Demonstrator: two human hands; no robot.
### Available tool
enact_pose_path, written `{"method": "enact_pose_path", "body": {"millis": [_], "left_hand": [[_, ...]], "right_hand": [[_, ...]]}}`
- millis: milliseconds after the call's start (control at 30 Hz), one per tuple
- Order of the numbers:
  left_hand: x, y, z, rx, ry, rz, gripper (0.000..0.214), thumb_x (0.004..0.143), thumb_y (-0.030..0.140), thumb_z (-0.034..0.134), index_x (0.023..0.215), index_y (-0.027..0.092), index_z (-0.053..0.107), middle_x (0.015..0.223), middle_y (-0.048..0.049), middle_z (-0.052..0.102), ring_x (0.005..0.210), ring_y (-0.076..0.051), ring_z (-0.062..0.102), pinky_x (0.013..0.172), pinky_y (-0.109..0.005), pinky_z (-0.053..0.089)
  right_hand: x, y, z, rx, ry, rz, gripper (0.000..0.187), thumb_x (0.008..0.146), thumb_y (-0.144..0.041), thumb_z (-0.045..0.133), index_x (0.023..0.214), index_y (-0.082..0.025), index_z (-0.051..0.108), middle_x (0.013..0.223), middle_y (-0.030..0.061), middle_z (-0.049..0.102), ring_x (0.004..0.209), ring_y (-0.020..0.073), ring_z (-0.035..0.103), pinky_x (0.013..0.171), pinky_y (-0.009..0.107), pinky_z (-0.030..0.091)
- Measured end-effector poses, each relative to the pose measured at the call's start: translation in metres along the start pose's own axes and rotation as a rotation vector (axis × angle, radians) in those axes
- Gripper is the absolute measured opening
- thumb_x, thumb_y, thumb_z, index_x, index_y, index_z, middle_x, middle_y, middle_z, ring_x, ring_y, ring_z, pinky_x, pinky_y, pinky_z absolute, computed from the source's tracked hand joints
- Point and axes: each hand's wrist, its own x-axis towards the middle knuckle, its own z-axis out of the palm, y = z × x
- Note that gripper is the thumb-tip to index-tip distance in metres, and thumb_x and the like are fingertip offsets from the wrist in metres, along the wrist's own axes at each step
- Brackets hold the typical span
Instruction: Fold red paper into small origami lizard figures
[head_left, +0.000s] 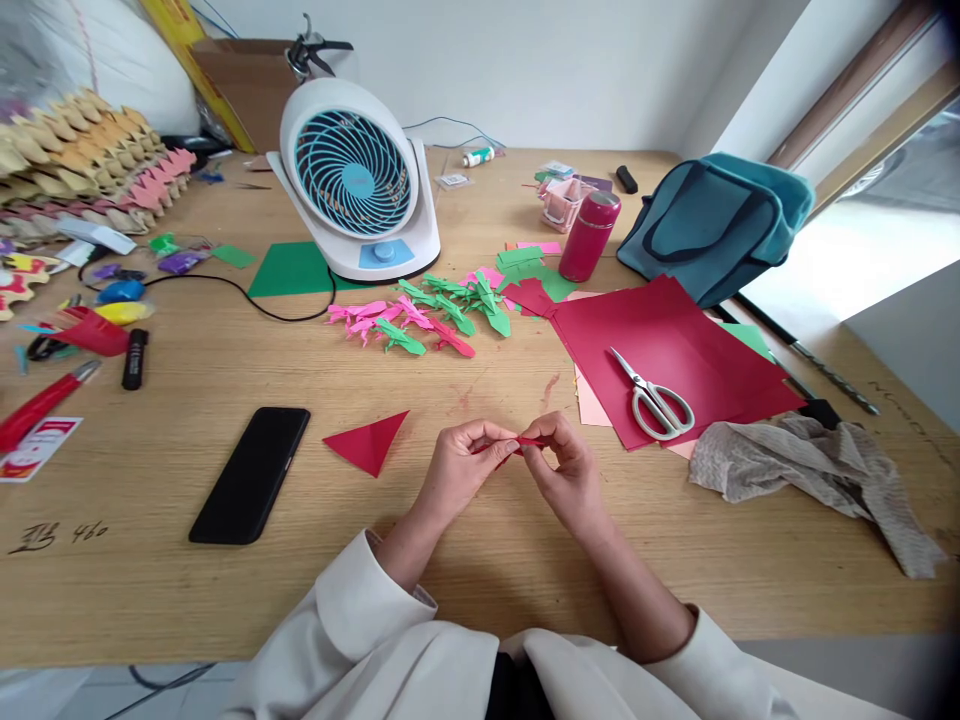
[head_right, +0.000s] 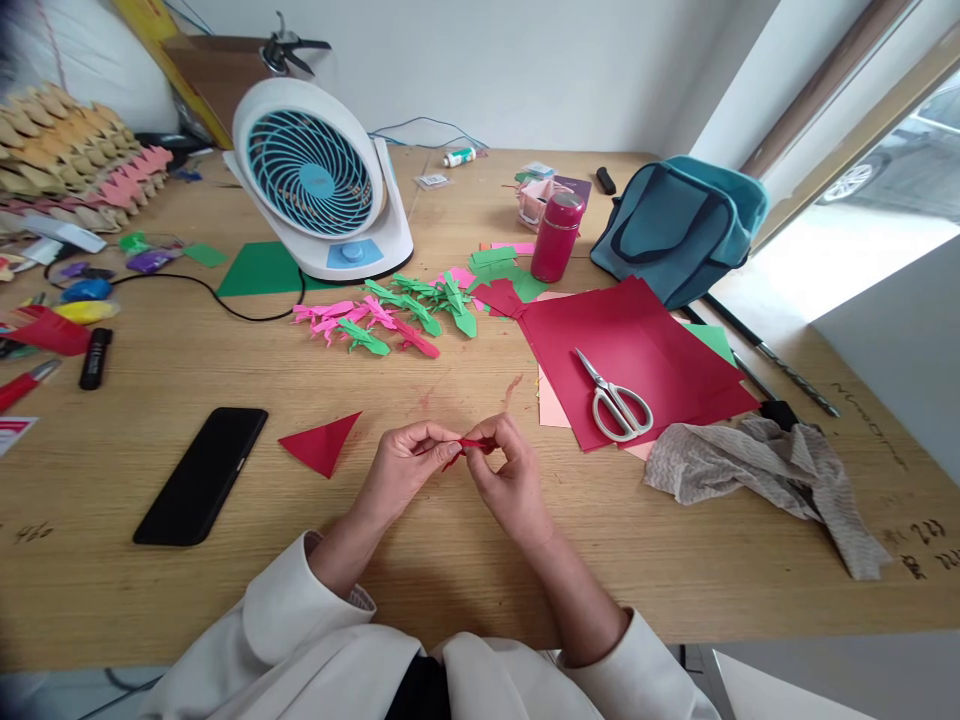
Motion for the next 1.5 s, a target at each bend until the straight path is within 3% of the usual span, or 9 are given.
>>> {"method": "enact_pose_path", "body": {"millis": [167, 333, 433, 633, 1133, 1500], "left_hand": [[0.000, 0.005, -0.003, 0.095, 0.005, 0.134, 0.007, 0.077, 0.022, 0.074, 0.079, 0.015, 0.073, 0.077, -0.0028, 0.073, 0.067, -0.012, 0.065, 0.062, -0.021, 0.052], [0.000, 0.008, -0.005, 0.238, 0.012, 0.288, 0.002, 0.080, 0.017, 0.071, 0.081, 0.016, 0.072, 0.079, -0.0035, 0.072, 0.073, -0.013, 0.068, 0.067, -0.021, 0.053], [-0.001, 0.009, -0.006, 0.327, 0.027, 0.360, 0.004, 0.082, 0.016, 0.069, 0.083, 0.017, 0.073, 0.081, -0.0040, 0.072, 0.075, -0.013, 0.068, 0.069, -0.022, 0.053], [-0.001, 0.011, -0.007, 0.430, 0.052, 0.465, 0.007, 0.085, 0.014, 0.066, 0.085, 0.018, 0.072, 0.083, -0.0035, 0.073, 0.078, -0.013, 0.068, 0.072, -0.022, 0.053], [-0.002, 0.010, -0.007, 0.518, -0.016, 0.459, 0.007, 0.087, 0.020, 0.065, 0.086, 0.019, 0.071, 0.081, -0.0040, 0.070, 0.076, -0.014, 0.065, 0.070, -0.025, 0.050], [-0.002, 0.010, -0.004, 0.445, -0.058, 0.412, 0.005, 0.085, 0.020, 0.067, 0.084, 0.018, 0.072, 0.081, -0.0051, 0.068, 0.076, -0.014, 0.065, 0.067, -0.023, 0.050]], "right_hand": [[0.002, 0.002, -0.004, 0.162, -0.084, 0.107, 0.002, 0.089, -0.023, 0.060, 0.087, -0.023, 0.061, 0.084, 0.0015, 0.057, 0.078, 0.0159, 0.054, 0.072, 0.030, 0.043], [0.008, -0.006, -0.015, 0.248, -0.210, 0.214, 0.016, 0.094, -0.032, 0.055, 0.088, -0.022, 0.066, 0.086, 0.0022, 0.055, 0.083, 0.0166, 0.052, 0.077, 0.030, 0.041], [0.010, -0.008, -0.019, 0.233, -0.208, 0.276, 0.029, 0.098, -0.038, 0.047, 0.083, -0.020, 0.065, 0.083, 0.0023, 0.055, 0.083, 0.0171, 0.052, 0.080, 0.031, 0.040], [0.011, -0.007, -0.019, 0.151, -0.211, 0.294, 0.033, 0.093, -0.048, 0.054, 0.078, -0.019, 0.061, 0.079, 0.0019, 0.055, 0.079, 0.0169, 0.051, 0.075, 0.030, 0.040], [0.010, -0.002, -0.016, 0.218, -0.170, 0.313, 0.030, 0.085, -0.047, 0.065, 0.074, -0.019, 0.063, 0.077, 0.0023, 0.055, 0.072, 0.0151, 0.050, 0.068, 0.028, 0.040], [0.011, -0.001, -0.015, 0.403, -0.229, 0.506, 0.034, 0.078, -0.052, 0.069, 0.071, -0.019, 0.062, 0.069, -0.0002, 0.052, 0.068, 0.0141, 0.046, 0.066, 0.027, 0.039]]}}
